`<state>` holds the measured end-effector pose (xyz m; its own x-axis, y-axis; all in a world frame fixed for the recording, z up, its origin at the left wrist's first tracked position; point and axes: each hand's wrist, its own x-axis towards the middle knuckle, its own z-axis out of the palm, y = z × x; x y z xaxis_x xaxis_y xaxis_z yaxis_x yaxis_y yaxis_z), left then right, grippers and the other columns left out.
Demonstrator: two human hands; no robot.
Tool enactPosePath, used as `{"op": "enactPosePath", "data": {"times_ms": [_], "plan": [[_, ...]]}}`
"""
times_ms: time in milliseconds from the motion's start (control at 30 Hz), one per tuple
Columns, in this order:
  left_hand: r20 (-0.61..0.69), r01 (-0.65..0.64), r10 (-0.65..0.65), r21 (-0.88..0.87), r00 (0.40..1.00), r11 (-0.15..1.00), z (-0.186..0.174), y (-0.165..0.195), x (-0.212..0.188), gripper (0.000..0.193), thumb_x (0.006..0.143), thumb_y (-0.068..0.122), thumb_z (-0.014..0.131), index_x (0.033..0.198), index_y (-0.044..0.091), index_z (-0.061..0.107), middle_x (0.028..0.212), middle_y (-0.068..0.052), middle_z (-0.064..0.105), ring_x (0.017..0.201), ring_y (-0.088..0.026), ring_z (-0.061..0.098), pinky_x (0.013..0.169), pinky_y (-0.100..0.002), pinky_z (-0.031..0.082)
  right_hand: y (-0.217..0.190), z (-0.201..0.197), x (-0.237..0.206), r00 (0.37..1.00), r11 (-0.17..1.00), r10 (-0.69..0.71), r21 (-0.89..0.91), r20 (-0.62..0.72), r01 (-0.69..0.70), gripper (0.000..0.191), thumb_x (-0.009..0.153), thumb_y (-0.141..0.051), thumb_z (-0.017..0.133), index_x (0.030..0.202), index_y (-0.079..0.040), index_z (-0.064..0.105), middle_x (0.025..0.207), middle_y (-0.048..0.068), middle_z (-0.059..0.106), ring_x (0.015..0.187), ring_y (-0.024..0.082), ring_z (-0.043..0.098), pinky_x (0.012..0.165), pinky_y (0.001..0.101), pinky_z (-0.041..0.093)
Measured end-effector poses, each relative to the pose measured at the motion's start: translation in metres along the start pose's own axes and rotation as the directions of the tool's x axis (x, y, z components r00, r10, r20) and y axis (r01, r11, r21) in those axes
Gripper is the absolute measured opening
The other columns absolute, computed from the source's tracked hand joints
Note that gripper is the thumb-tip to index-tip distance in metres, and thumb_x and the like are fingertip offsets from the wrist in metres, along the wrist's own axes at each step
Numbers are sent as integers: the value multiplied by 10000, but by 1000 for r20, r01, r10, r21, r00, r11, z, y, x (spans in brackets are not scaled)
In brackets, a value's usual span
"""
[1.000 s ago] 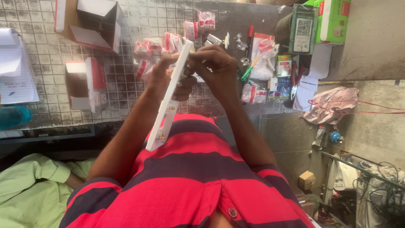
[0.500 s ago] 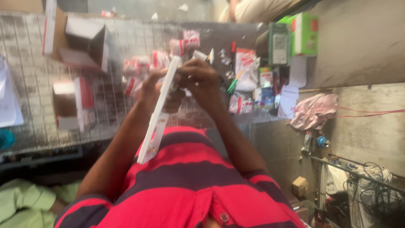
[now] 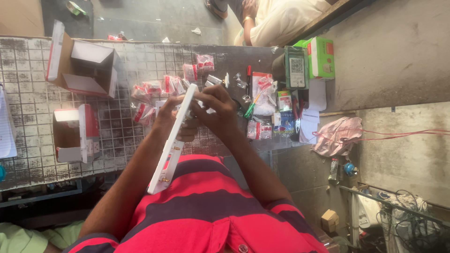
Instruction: The person assembles a white plastic electrical socket panel by inserting multiple small socket modules into the panel's slots. They handle the modules one at a time, aligning and pressing them into place, then inspect the assembled panel.
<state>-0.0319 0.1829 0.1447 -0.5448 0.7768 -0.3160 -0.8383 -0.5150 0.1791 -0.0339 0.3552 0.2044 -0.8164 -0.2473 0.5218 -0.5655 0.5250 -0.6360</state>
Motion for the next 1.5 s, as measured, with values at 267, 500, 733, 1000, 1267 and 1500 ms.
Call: {"op": "enactPosePath", "data": {"times_ms": [267, 500, 733, 1000, 1267, 1500], "plan": [[-96, 5, -2, 24, 995, 1000, 6, -4, 1, 489, 843, 625, 624, 773, 152, 521, 599, 33, 421, 422, -63, 354, 338, -234, 272, 3, -4, -5, 982, 963, 165, 202, 90, -180, 127, 918, -12, 793, 1021, -72, 748, 940, 16, 675, 780, 100, 685, 658, 248, 570], [-52, 6, -5, 12, 999, 1000, 7, -6, 3, 501, 882, 624, 611, 753, 150, 512, 604, 42, 420, 428, -60, 353, 344, -232, 269, 2, 3, -9, 997, 998, 31, -57, -71, -35, 160, 857, -48, 852, 968, -58, 737, 908, 21, 635, 699, 96, 625, 563, 260, 505], [-114, 6, 0, 56, 993, 998, 4, -6, 7, 508, 851, 639, 591, 749, 144, 533, 570, 41, 410, 407, -63, 350, 329, -232, 260, 7, 1, -14, 997, 997, 69, 20, -28, -69, 203, 828, -52, 853, 1011, -74, 769, 983, 33, 634, 720, 83, 629, 562, 231, 530], [-42, 32, -30, 45, 999, 998, 2, -7, 13, 508, 870, 650, 578, 737, 163, 521, 565, 43, 409, 397, -63, 342, 323, -233, 254, 9, 7, -14, 973, 965, 190, 207, -133, -160, 354, 842, -83, 853, 1144, -91, 670, 1164, 53, 591, 1048, 130, 606, 896, 288, 564], [-57, 54, -52, 32, 997, 998, 6, -8, 13, 484, 874, 624, 597, 739, 165, 520, 563, 44, 418, 394, -63, 338, 326, -235, 261, 17, 26, -25, 907, 668, 419, 664, 37, -336, 387, 994, -85, 635, 1371, -19, 578, 1318, 128, 667, 1250, 166, 633, 1096, 319, 520], [-67, 61, -58, 33, 996, 998, 4, -7, 14, 498, 863, 634, 597, 814, 140, 553, 576, 48, 418, 401, -65, 348, 331, -238, 267, 23, 29, -30, 891, 621, 451, 696, 58, -359, 362, 1006, -22, 596, 1367, -3, 571, 1273, 126, 684, 1013, 99, 632, 880, 261, 541]]}}
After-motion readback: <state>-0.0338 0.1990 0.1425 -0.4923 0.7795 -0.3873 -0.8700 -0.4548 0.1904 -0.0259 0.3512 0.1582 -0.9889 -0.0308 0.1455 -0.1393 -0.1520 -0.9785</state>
